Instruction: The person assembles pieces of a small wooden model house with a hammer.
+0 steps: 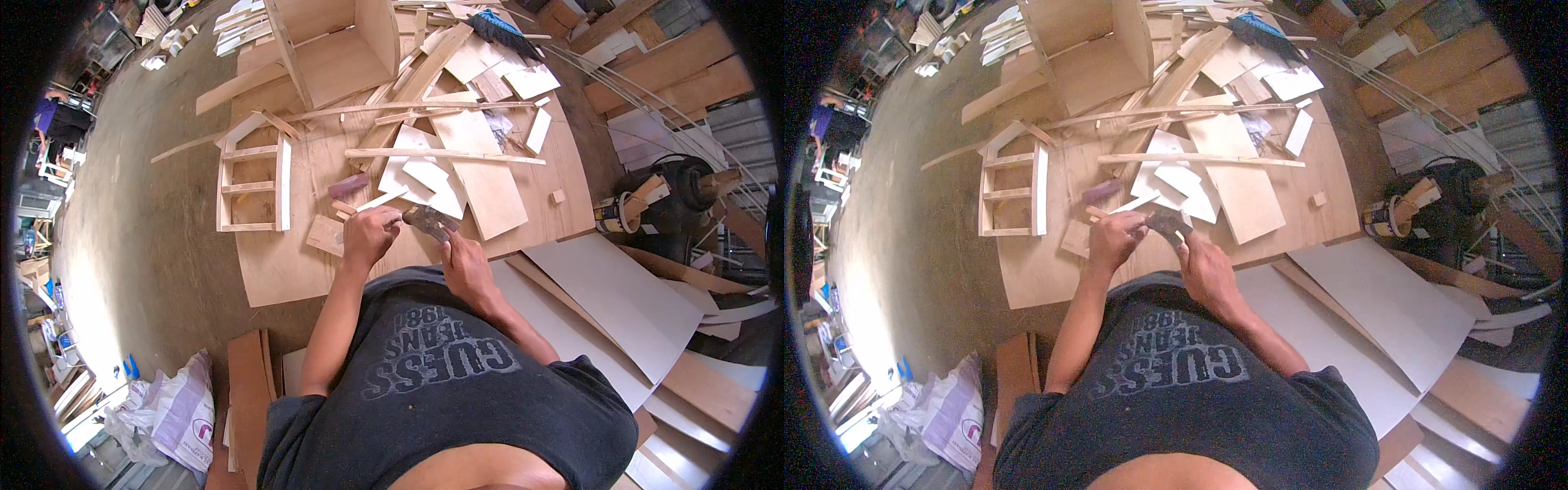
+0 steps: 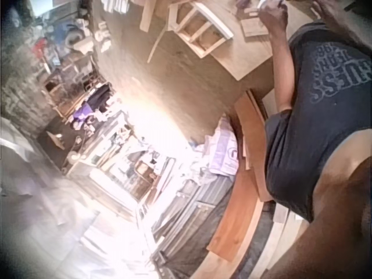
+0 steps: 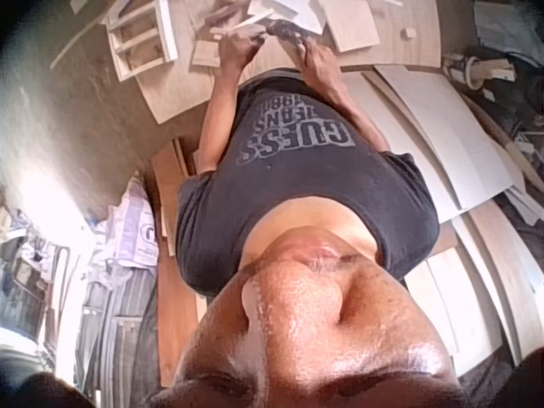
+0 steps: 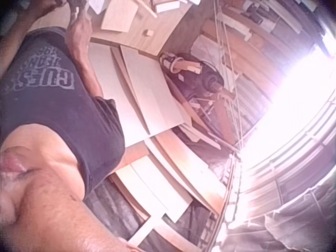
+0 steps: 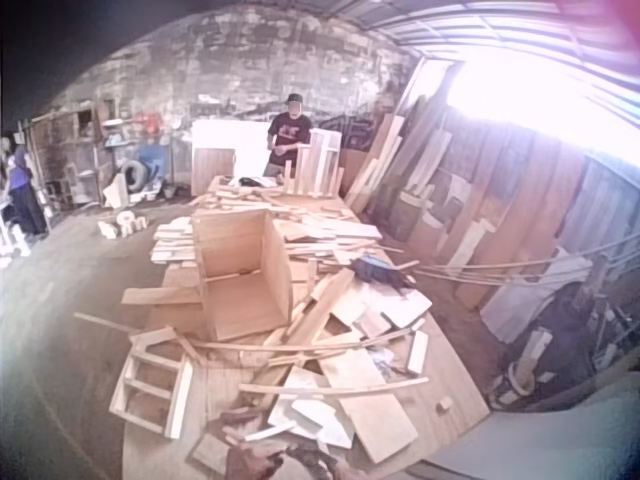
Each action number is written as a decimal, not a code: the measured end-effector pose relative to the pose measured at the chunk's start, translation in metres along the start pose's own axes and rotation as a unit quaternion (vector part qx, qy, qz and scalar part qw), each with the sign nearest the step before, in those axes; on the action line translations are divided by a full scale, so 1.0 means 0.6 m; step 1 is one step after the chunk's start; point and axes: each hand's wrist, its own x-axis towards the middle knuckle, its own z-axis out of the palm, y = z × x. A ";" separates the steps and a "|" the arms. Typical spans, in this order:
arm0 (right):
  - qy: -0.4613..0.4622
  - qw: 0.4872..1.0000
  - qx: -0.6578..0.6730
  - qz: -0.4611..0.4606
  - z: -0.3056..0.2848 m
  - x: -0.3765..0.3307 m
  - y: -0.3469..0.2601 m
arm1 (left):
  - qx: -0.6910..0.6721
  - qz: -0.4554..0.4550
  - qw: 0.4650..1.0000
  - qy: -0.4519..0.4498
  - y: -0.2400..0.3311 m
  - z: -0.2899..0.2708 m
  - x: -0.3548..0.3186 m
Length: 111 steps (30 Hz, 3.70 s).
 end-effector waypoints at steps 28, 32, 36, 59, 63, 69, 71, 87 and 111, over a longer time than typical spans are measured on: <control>0.075 0.995 0.066 -0.018 0.047 0.001 0.050 | -0.032 -0.024 0.999 -0.018 -0.001 0.000 -0.002; 0.015 0.992 0.113 0.051 0.030 0.006 0.035 | -0.008 -0.022 1.000 0.003 0.004 -0.004 -0.001; 0.004 0.990 0.122 0.064 0.027 0.001 0.035 | -0.021 -0.009 1.000 0.020 0.003 -0.002 -0.004; 0.035 0.999 -0.008 -0.034 0.038 -0.017 0.027 | -0.039 -0.050 0.998 0.000 -0.005 0.008 -0.004; -0.007 1.000 -0.002 0.010 0.041 -0.005 0.030 | -0.029 -0.074 0.997 -0.017 0.001 0.000 -0.001; 0.018 1.000 0.003 -0.002 0.046 -0.010 0.027 | -0.035 -0.095 0.995 -0.012 0.002 -0.002 -0.003; 0.032 0.999 0.029 -0.023 0.045 -0.010 0.025 | -0.035 -0.096 0.995 -0.019 0.004 -0.004 -0.002; 0.070 0.997 0.013 -0.014 0.063 -0.007 0.044 | -0.036 -0.111 0.993 -0.021 0.010 -0.008 0.000; 0.032 0.999 0.025 -0.022 0.086 -0.008 0.077 | 0.029 -0.109 0.992 -0.059 -0.001 -0.021 0.009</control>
